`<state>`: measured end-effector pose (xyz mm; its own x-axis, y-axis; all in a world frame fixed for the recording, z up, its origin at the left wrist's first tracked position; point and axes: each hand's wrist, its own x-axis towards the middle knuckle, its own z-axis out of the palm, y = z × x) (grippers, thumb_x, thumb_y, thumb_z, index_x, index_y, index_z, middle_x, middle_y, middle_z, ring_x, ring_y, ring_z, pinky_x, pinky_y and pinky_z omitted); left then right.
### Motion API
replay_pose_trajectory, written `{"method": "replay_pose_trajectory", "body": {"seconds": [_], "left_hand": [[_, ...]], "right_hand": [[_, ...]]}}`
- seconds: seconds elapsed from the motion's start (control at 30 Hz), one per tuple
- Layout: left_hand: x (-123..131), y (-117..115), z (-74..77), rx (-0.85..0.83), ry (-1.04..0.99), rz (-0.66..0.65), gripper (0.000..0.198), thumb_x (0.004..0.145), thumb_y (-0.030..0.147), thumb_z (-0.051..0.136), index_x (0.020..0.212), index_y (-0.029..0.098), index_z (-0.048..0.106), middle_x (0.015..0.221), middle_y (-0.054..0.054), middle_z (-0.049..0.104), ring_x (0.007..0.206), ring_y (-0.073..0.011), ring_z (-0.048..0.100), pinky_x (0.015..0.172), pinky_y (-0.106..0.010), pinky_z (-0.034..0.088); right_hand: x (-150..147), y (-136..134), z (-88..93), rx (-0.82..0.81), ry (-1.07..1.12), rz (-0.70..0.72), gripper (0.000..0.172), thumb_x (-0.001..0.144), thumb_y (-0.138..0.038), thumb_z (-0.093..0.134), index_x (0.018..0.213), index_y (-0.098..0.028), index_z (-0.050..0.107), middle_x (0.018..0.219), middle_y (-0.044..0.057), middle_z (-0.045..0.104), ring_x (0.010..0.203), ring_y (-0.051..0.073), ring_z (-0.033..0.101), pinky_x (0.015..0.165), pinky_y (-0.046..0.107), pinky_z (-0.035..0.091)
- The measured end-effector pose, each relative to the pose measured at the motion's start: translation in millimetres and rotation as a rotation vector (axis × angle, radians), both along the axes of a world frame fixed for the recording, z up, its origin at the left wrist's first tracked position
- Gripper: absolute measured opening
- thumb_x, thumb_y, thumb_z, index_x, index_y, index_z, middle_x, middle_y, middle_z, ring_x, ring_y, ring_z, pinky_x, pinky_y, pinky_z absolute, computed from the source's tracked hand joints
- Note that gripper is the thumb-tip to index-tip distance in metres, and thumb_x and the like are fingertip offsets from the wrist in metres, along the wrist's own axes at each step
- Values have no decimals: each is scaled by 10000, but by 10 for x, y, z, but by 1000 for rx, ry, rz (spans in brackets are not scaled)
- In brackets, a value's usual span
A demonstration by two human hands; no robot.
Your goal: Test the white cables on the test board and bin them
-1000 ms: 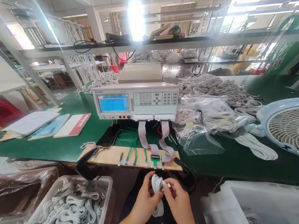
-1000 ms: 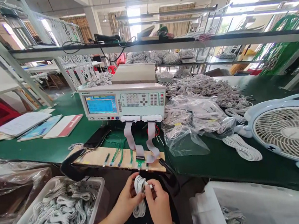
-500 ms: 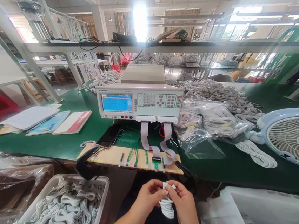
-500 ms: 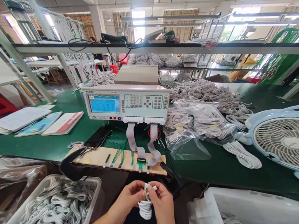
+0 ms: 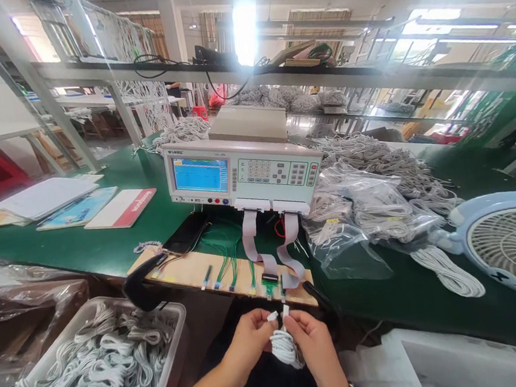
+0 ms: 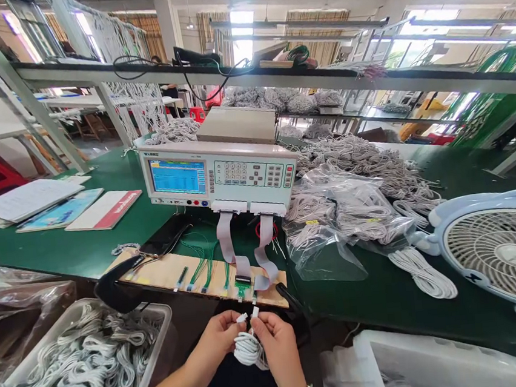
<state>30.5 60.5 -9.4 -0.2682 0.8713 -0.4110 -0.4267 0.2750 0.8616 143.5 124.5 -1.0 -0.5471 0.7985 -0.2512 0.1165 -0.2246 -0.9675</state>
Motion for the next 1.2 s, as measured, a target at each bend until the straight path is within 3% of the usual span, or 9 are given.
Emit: {"method": "replay_pose_trajectory", "body": {"seconds": [0.13, 0.27, 0.43, 0.7, 0.9, 1.07, 1.2], "left_hand": [[-101, -17, 64, -21, 59, -107, 225, 636, 340, 565, 658, 136, 473, 511, 31, 454, 459, -72, 411, 431, -185, 343], [-211, -6, 75, -19, -78, -127, 238, 631, 346, 579, 649, 139, 464, 545, 12, 497, 453, -63, 410, 416, -174, 336], [-231, 51, 73, -46, -177, -17, 300, 564, 346, 651, 590, 140, 434, 519, 7, 508, 426, -59, 412, 423, -181, 331], [-11, 24, 17, 54, -254, 298, 325, 579, 380, 661, 582, 136, 447, 522, 35, 467, 466, -58, 423, 487, -187, 338], [-49, 22, 95, 13, -213, 180, 304, 567, 342, 671, 562, 122, 462, 510, 14, 482, 441, -57, 411, 457, -184, 318], [-13, 37, 46, 39, -233, 297, 311, 578, 355, 658, 562, 134, 439, 514, 32, 448, 460, -56, 404, 480, -189, 326], [-24, 37, 47, 49, -222, 236, 312, 570, 346, 664, 550, 133, 438, 520, 22, 464, 453, -56, 401, 460, -185, 309]], "right_hand": [[-23, 47, 51, 42, -2, -1, 256, 673, -378, 597, 735, -131, 622, 550, -6, 571, 498, 101, 466, 474, 203, 362], [-64, 34, 15, -34, 38, -51, 244, 657, -356, 621, 750, -131, 633, 508, -23, 532, 454, 81, 423, 434, 192, 334], [-142, -14, -64, -212, 165, -167, 239, 640, -355, 634, 756, -145, 634, 537, -21, 552, 479, 93, 454, 451, 198, 365], [-9, -34, -5, 27, 20, -76, 317, 676, -374, 595, 912, -164, 619, 577, -9, 590, 478, 103, 452, 432, 200, 350], [3, -85, -54, 3, 46, -80, 316, 693, -384, 576, 905, -152, 602, 556, -10, 563, 474, 102, 441, 418, 201, 343], [12, -89, -45, 11, 53, -58, 287, 690, -374, 584, 878, -158, 601, 542, -21, 547, 465, 93, 432, 410, 192, 339], [20, -92, -38, -2, 52, -54, 291, 693, -371, 581, 887, -155, 599, 577, -10, 573, 468, 94, 442, 413, 194, 340]]}}
